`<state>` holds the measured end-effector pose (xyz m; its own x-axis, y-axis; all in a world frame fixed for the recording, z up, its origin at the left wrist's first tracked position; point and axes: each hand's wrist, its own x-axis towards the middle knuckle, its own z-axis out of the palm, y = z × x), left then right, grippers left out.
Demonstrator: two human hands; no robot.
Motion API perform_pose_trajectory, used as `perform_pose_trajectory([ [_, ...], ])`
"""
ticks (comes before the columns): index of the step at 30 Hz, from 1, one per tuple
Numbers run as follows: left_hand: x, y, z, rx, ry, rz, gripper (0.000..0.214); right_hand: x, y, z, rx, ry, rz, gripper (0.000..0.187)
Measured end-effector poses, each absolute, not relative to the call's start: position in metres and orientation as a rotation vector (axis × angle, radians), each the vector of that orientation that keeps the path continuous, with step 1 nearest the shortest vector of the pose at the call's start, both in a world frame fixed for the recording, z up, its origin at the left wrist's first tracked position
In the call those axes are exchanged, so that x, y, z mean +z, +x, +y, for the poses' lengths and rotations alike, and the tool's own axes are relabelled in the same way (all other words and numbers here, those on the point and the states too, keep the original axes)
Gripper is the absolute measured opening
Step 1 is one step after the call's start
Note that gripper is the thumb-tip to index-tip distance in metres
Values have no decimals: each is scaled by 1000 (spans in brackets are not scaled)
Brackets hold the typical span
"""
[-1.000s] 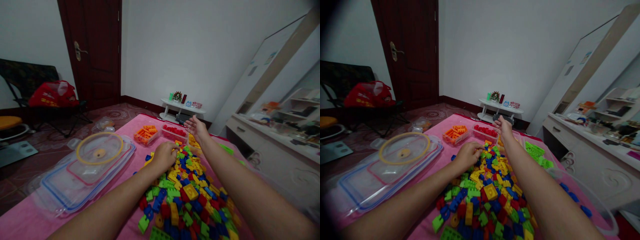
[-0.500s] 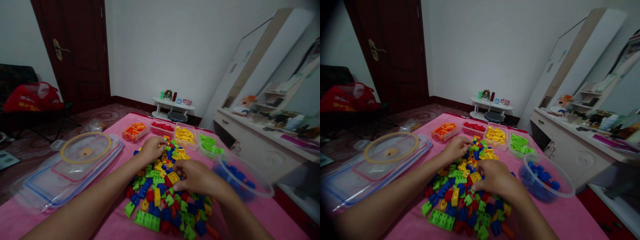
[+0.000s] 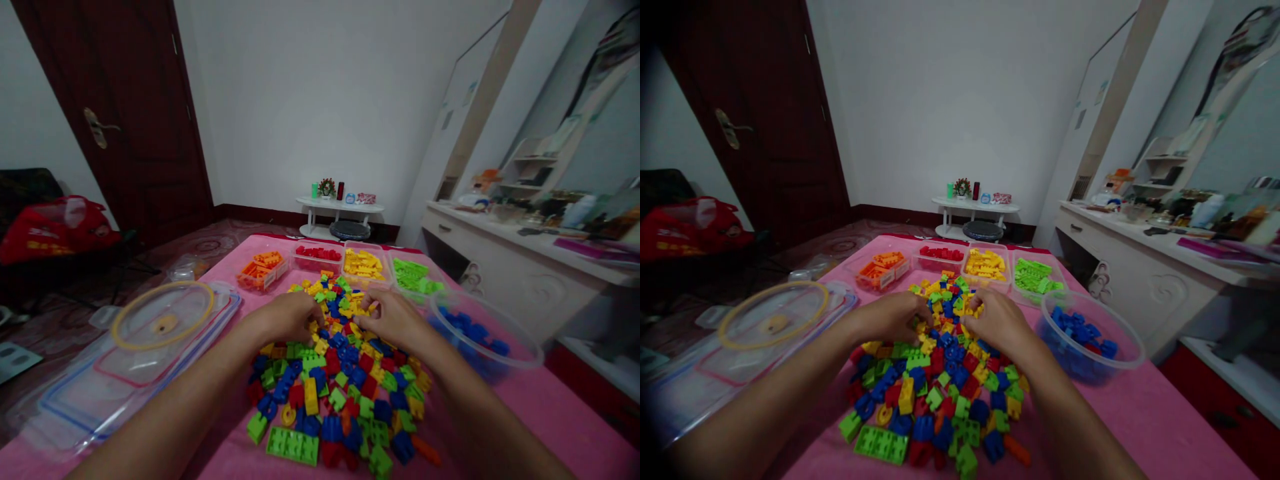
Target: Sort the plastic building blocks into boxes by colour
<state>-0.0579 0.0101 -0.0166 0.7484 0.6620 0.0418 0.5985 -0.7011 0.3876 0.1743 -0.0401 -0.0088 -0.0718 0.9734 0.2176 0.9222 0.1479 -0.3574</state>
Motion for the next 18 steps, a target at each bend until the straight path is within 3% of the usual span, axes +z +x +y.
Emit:
perform_pose_trajectory([
  [6,-15,-44,-3,59,2775,1120,28,-26,165,-42,112,-2000,-2170,23],
  [9,-12,-40,-6,45,2796,1199,29,-35,161,-41,-6,-2025,-2221,35],
  [12,-11,-42,-2,156,2731,1197,28,-40,157,-42,-68,-2010,-2268,46],
  [18,-13,-45,17,593,2264,1082,28,-43,153,-42,-94,-2020,-2198,41],
])
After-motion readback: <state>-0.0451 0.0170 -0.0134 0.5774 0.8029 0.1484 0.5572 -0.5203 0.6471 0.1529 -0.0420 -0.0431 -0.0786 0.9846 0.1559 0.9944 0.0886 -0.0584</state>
